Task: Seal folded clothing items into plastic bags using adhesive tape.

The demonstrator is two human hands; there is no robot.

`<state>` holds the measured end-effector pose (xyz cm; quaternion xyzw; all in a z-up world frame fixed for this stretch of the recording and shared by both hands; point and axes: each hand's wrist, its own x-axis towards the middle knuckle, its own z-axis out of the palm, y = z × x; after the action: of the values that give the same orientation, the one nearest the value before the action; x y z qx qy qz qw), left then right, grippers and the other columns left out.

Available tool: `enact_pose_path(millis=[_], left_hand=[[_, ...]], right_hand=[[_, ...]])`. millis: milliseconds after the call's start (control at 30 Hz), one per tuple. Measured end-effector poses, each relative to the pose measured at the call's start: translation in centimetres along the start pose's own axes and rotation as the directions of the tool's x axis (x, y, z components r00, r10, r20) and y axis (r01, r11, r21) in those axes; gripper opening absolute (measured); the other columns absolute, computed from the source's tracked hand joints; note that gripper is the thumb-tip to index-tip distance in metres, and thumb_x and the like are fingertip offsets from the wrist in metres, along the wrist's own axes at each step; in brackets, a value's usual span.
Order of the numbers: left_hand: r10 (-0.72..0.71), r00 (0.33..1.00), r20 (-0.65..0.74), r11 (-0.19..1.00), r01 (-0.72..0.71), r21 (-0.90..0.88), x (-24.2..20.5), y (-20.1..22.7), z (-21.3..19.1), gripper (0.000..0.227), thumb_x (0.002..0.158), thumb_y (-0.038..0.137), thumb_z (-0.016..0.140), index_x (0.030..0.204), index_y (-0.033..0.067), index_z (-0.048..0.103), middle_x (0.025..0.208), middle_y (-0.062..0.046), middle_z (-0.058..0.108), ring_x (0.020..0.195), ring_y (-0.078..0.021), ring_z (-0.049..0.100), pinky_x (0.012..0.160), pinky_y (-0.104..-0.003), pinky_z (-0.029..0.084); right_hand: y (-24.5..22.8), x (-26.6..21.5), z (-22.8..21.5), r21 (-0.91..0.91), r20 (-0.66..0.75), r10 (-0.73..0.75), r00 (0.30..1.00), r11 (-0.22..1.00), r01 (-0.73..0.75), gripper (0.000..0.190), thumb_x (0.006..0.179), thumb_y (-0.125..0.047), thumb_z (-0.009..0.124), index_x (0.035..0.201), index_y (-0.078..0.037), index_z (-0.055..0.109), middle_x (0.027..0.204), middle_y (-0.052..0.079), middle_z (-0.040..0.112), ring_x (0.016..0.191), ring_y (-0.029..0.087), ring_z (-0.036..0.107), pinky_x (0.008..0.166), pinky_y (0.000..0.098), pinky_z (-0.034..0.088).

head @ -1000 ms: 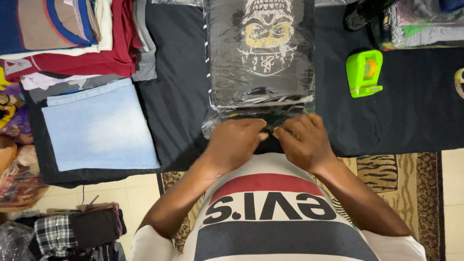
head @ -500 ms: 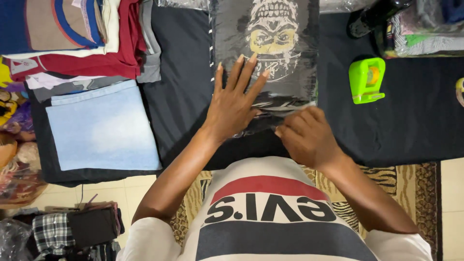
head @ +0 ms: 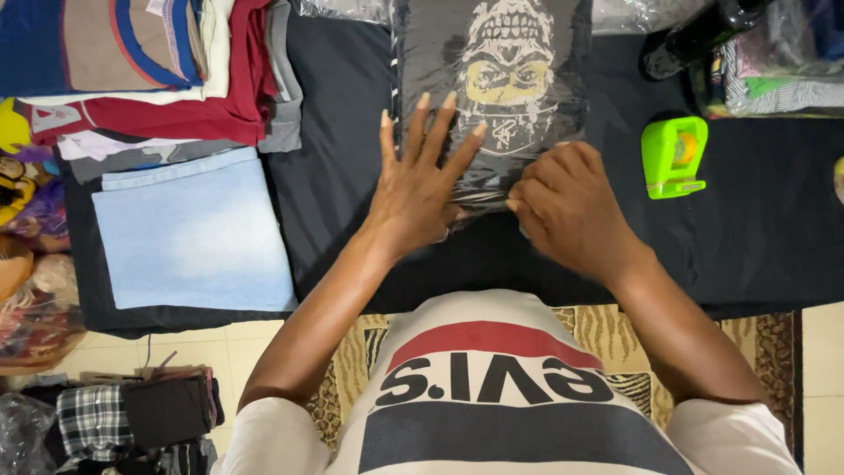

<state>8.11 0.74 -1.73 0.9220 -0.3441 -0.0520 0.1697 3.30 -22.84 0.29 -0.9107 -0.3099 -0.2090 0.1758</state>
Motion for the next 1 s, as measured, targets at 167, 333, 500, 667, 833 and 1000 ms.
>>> enact_pose_path(millis=[167, 333, 500, 667, 833, 1000], left_hand=[[-0.013, 1.000, 0.027, 1.000, 0.012, 0.019, -0.1, -0.2, 0.3, 0.112, 0.071, 0.025, 0.095, 0.164, 0.0206, 0.031, 0.169, -0.024, 0.013, 0.155, -0.0490, 0.004, 0.116, -0.081, 0.002], [-0.025, 0.996, 0.082, 0.999, 0.023, 0.028, -0.3, -0.2, 0.6, 0.108, 0.072, 0.027, 0.092, 0.163, 0.0222, 0.033, 0.169, -0.023, 0.013, 0.156, -0.0471, 0.006, 0.116, -0.081, 0.001], [-0.033, 0.996, 0.086, 0.999, 0.033, -0.008, -0.5, -0.8, 0.4, 0.117, 0.069, 0.020, 0.093, 0.165, 0.0205, 0.027, 0.169, -0.024, 0.013, 0.155, -0.0479, 0.010, 0.115, -0.081, 0.001], [-0.049, 0.995, 0.087, 0.999, 0.049, -0.006, -0.6, -0.6, 0.1, 0.117, 0.069, 0.019, 0.094, 0.165, 0.0194, 0.027, 0.170, -0.025, 0.009, 0.156, -0.0482, 0.009, 0.116, -0.080, 0.001], [-0.062, 0.995, 0.078, 0.998, 0.061, 0.004, -0.9, -0.5, 0.1, 0.117, 0.071, 0.017, 0.093, 0.166, 0.0197, 0.024, 0.170, -0.025, 0.004, 0.156, -0.0477, 0.007, 0.116, -0.079, -0.001], [-0.094, 0.994, 0.055, 0.992, 0.098, -0.081, -1.2, -0.5, -0.4, 0.112, 0.072, 0.013, 0.092, 0.164, 0.0154, 0.029, 0.169, -0.027, 0.006, 0.156, -0.0475, 0.008, 0.116, -0.078, -0.003]], right_hand=[[0.7, -0.5, 0.2, 0.020, 0.047, 0.004, 0.999, 1.000, -0.005, 0.016, 0.101, -0.025, 0.068, 0.093, -0.012, 0.069, 0.093, 0.006, 0.061, 0.099, 0.029, 0.062, 0.105, 0.0487, 0.041], [1.2, -0.3, 1.0, 0.004, 0.034, 0.019, 0.999, 1.000, -0.019, 0.022, 0.105, -0.031, 0.063, 0.093, -0.013, 0.066, 0.096, 0.005, 0.061, 0.101, 0.028, 0.061, 0.104, 0.0485, 0.040], [2.0, 0.0, 1.9, -0.022, 0.039, 0.024, 0.999, 0.999, -0.023, 0.016, 0.100, -0.030, 0.066, 0.092, -0.016, 0.068, 0.095, 0.003, 0.060, 0.102, 0.026, 0.059, 0.108, 0.0487, 0.039], [2.3, 0.4, 2.0, -0.015, 0.048, 0.033, 0.998, 0.999, -0.032, 0.012, 0.095, -0.027, 0.071, 0.090, -0.016, 0.068, 0.095, 0.004, 0.060, 0.100, 0.028, 0.058, 0.106, 0.0500, 0.040], [2.5, 0.5, 2.5, -0.003, 0.074, 0.084, 0.994, 0.996, -0.084, 0.008, 0.091, -0.023, 0.073, 0.088, -0.017, 0.069, 0.094, 0.003, 0.060, 0.097, 0.027, 0.056, 0.104, 0.0495, 0.038], [3.2, 0.7, 3.0, 0.065, 0.083, 0.172, 0.982, 0.982, -0.178, 0.011, 0.081, -0.021, 0.079, 0.086, -0.020, 0.069, 0.090, 0.003, 0.060, 0.093, 0.028, 0.057, 0.096, 0.0472, 0.040]])
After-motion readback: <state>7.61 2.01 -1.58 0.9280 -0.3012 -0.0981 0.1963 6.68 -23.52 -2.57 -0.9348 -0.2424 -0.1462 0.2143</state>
